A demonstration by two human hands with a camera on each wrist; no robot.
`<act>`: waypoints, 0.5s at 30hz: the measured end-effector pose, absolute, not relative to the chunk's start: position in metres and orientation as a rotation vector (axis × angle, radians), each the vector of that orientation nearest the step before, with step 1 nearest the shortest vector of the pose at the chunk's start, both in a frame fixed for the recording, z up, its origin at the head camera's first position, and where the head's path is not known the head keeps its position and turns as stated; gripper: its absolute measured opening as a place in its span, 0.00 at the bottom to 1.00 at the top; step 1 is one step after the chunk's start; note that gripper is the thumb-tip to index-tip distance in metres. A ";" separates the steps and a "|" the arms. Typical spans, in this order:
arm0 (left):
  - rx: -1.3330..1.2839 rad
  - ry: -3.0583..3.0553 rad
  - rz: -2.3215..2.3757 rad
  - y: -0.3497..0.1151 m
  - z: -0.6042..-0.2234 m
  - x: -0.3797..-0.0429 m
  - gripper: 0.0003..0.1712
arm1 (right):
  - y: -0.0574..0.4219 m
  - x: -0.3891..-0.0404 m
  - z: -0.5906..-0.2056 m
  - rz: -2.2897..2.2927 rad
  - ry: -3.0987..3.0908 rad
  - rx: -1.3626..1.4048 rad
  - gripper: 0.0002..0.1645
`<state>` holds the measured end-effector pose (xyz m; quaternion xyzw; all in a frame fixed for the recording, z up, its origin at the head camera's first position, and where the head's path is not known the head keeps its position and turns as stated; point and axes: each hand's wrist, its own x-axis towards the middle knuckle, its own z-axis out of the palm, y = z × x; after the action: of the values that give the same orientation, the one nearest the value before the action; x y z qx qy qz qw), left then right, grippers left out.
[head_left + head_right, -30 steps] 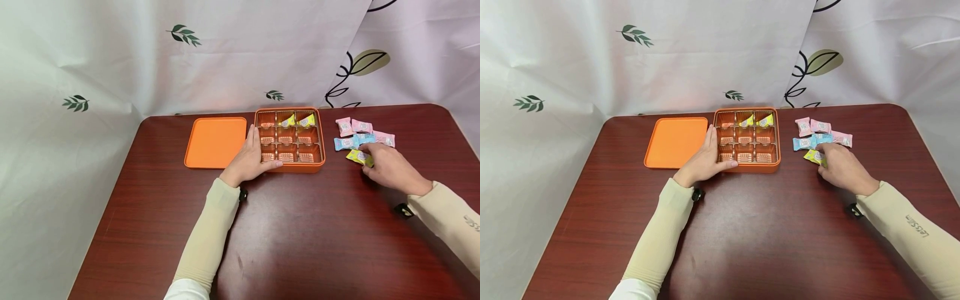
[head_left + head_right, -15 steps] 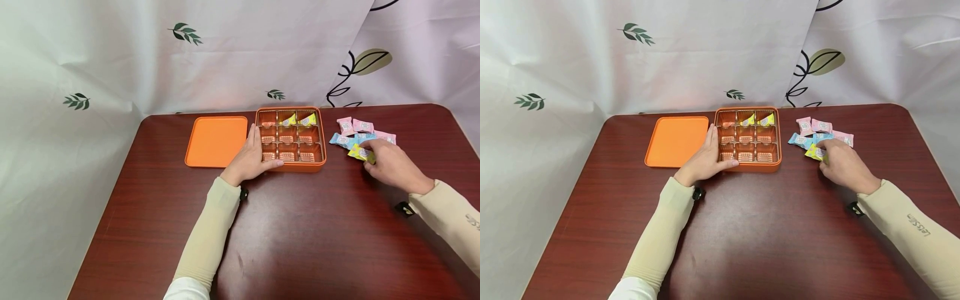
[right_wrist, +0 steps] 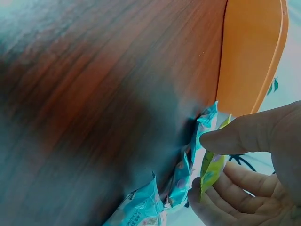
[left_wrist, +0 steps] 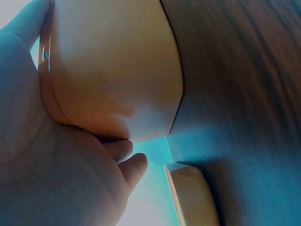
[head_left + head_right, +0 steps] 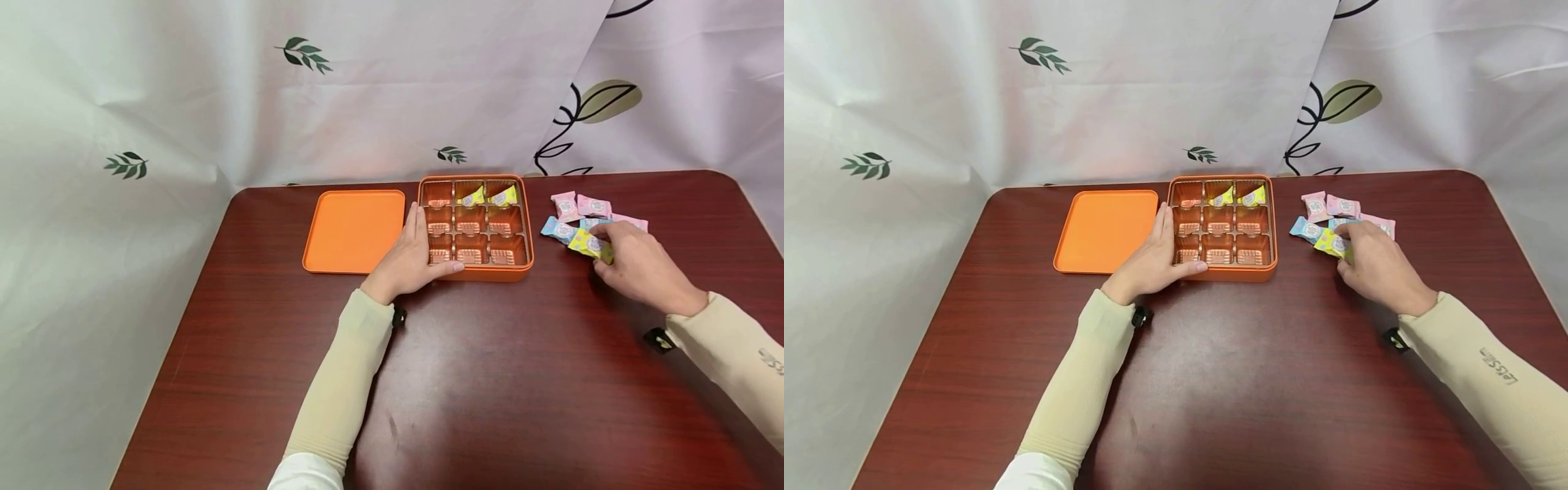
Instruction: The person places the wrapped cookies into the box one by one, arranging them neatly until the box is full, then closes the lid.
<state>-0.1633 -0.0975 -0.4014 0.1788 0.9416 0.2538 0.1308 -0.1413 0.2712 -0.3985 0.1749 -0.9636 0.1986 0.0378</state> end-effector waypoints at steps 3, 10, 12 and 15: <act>0.518 2.730 0.738 -0.098 -0.401 -0.163 0.71 | 0.271 -0.141 -0.398 0.611 -2.925 0.550 0.26; 0.517 2.735 0.732 -0.099 -0.401 -0.163 0.72 | 0.268 -0.143 -0.396 0.595 -2.888 0.555 0.25; 0.521 2.738 0.734 -0.099 -0.402 -0.163 0.72 | 0.267 -0.143 -0.395 0.594 -2.897 0.543 0.26; 0.532 2.740 0.735 -0.098 -0.402 -0.163 0.71 | 0.265 -0.143 -0.394 0.598 -2.909 0.529 0.26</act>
<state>-0.1630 -0.0983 -0.4019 0.1827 0.9416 0.2527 0.1272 -0.1431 0.2651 -0.3939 0.1749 -0.9625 0.1977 0.0623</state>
